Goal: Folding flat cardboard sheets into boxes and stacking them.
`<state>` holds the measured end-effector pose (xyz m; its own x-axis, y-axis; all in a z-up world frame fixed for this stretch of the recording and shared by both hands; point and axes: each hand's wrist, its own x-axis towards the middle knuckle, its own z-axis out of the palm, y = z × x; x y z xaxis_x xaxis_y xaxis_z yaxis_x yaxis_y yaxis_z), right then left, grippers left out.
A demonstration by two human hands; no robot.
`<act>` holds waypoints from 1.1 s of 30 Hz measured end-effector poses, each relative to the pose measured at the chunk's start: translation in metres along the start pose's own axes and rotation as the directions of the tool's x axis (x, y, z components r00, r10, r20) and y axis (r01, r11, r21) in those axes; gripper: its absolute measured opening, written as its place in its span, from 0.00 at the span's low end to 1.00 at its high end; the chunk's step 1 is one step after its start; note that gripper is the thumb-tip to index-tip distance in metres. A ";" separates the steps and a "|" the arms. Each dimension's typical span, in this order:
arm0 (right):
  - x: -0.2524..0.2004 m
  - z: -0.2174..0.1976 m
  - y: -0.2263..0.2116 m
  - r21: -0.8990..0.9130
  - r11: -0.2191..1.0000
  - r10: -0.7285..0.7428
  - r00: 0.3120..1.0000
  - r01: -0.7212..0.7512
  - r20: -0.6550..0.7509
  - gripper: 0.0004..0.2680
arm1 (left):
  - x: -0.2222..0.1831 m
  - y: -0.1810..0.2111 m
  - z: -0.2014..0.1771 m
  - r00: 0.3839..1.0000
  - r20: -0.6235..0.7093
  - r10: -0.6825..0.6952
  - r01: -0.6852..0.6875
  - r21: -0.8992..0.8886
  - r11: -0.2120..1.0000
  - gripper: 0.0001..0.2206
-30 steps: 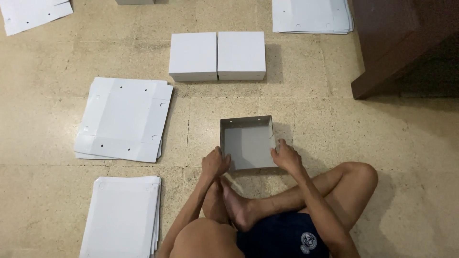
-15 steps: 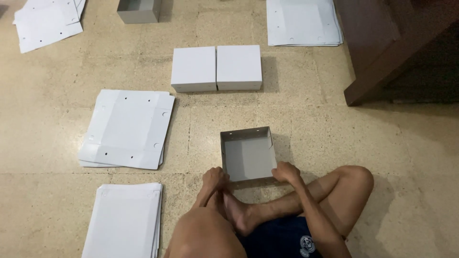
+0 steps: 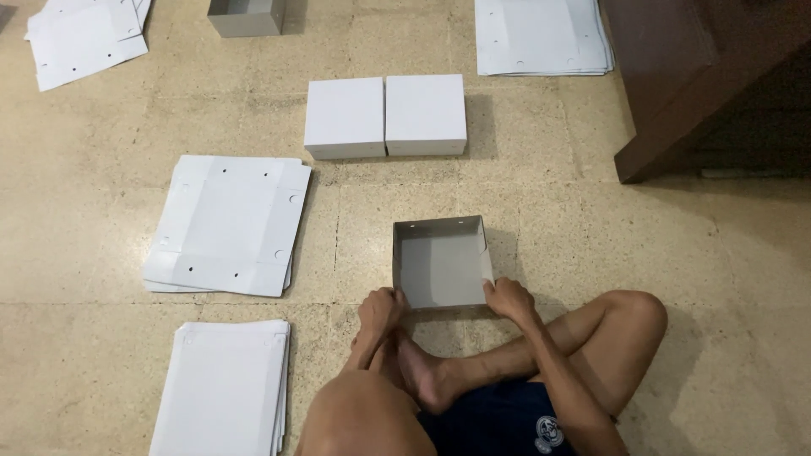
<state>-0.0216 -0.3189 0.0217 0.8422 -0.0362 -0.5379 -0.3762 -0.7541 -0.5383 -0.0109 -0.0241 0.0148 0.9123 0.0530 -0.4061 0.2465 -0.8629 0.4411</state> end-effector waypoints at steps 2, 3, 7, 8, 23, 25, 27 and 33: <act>-0.025 -0.009 -0.020 0.048 0.997 -0.062 0.997 0.064 -0.050 0.27 | -0.026 0.018 -0.029 0.999 -0.033 0.025 -0.028 -0.101 0.995 0.22; -0.037 -0.014 -0.030 0.092 0.987 -0.121 0.987 0.131 -0.106 0.28 | -0.038 0.028 -0.044 0.996 -0.072 0.048 -0.062 -0.200 0.978 0.26; -0.089 -0.020 -0.057 0.288 0.905 -0.294 0.949 0.315 -0.115 0.29 | -0.052 0.010 -0.033 0.958 -0.109 0.266 -0.286 -0.269 0.920 0.21; -0.082 -0.009 -0.044 0.302 0.889 -0.323 0.939 0.343 -0.115 0.31 | -0.055 0.007 -0.033 0.942 -0.034 0.333 -0.332 -0.214 0.919 0.26; 0.011 0.039 -0.012 0.372 0.854 -0.285 0.926 0.363 -0.248 0.23 | 0.028 -0.026 0.028 0.873 -0.211 0.440 -0.473 -0.146 0.869 0.25; -0.007 0.028 -0.027 0.366 0.857 -0.281 0.925 0.361 -0.255 0.23 | 0.027 -0.026 0.028 0.876 -0.219 0.430 -0.467 -0.161 0.870 0.25; -0.047 0.003 -0.062 0.382 0.865 -0.232 0.934 0.325 -0.270 0.28 | 0.014 -0.017 0.018 0.911 -0.160 0.379 -0.410 -0.274 0.870 0.30; -0.037 0.005 -0.049 0.421 0.828 -0.277 0.922 0.371 -0.269 0.26 | 0.023 -0.020 0.017 0.869 -0.216 0.446 -0.495 -0.340 0.799 0.25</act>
<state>-0.0361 -0.2770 0.0644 0.9850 -0.0012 -0.1724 -0.1612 -0.3613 -0.9184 -0.0001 -0.0141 -0.0170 0.9730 -0.2302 0.0169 -0.1433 -0.5449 0.8262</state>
